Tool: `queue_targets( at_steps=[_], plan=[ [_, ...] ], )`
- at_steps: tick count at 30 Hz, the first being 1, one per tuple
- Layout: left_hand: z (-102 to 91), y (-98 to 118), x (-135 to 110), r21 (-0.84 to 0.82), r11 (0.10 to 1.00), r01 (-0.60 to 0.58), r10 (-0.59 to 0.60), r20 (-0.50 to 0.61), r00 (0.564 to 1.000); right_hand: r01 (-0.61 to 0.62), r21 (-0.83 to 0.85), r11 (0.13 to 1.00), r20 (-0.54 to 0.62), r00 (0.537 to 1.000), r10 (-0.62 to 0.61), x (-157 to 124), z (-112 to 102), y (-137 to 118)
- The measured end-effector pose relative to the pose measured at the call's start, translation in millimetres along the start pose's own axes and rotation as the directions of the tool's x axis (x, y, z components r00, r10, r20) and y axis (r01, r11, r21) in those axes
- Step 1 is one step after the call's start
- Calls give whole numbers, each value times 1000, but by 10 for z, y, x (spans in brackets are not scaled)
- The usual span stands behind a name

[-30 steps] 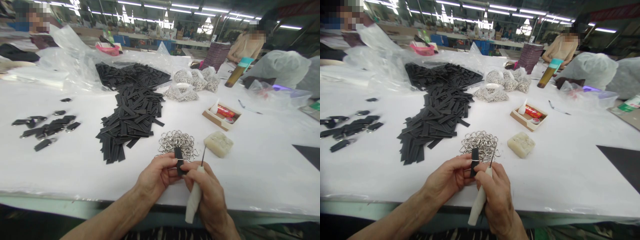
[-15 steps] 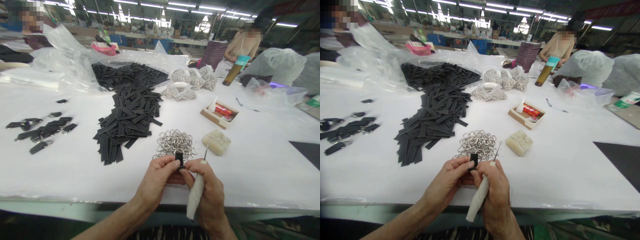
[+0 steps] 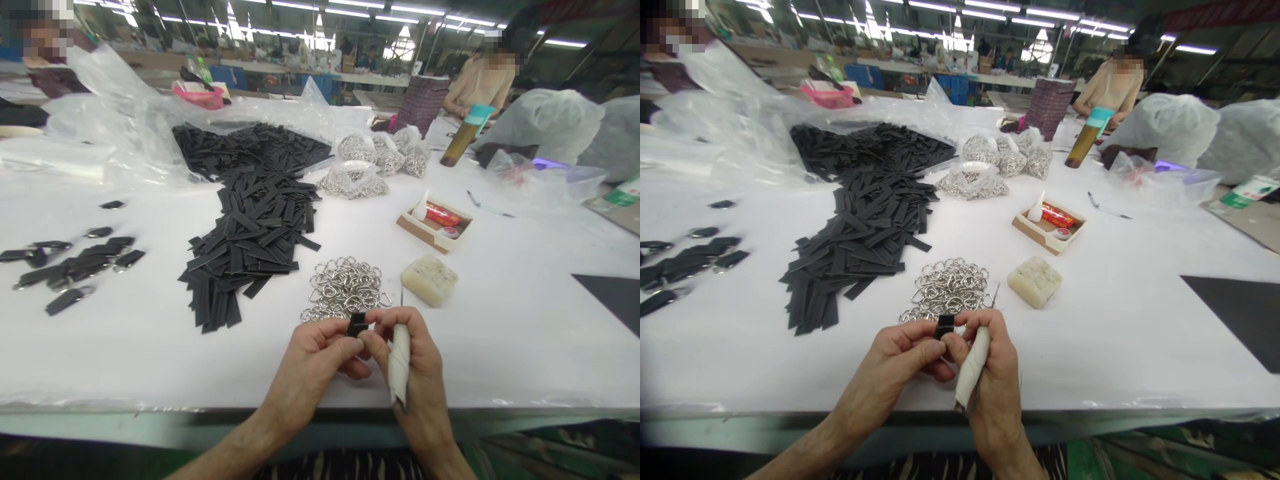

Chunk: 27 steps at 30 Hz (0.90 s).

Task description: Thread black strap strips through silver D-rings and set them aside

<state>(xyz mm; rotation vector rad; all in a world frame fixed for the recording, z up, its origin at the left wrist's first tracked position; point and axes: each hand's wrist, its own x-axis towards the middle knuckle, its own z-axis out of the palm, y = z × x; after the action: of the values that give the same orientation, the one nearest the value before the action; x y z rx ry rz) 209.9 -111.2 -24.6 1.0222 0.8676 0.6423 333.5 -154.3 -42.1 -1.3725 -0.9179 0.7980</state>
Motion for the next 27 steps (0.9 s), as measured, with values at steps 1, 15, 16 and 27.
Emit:
queue_targets(
  at_steps=[1,15,16,27],
  plan=[
    [4,-1,1,6,1000,7,-7,-13,1000,-12,17,1000,5,1000,12,8,-3,-5],
    [40,-35,-23,58,998,22,-17,-88,996,11,59,998,28,1000,-13,40,11,-25],
    [44,-30,-25,67,998,21,-15,-83,996,1,60,998,33,999,-3,40,10,-24],
    [-42,43,-29,469,870,-151,247,-150,957,61,-21,998,49,997,-60,49,-7,-7]
  ],
)
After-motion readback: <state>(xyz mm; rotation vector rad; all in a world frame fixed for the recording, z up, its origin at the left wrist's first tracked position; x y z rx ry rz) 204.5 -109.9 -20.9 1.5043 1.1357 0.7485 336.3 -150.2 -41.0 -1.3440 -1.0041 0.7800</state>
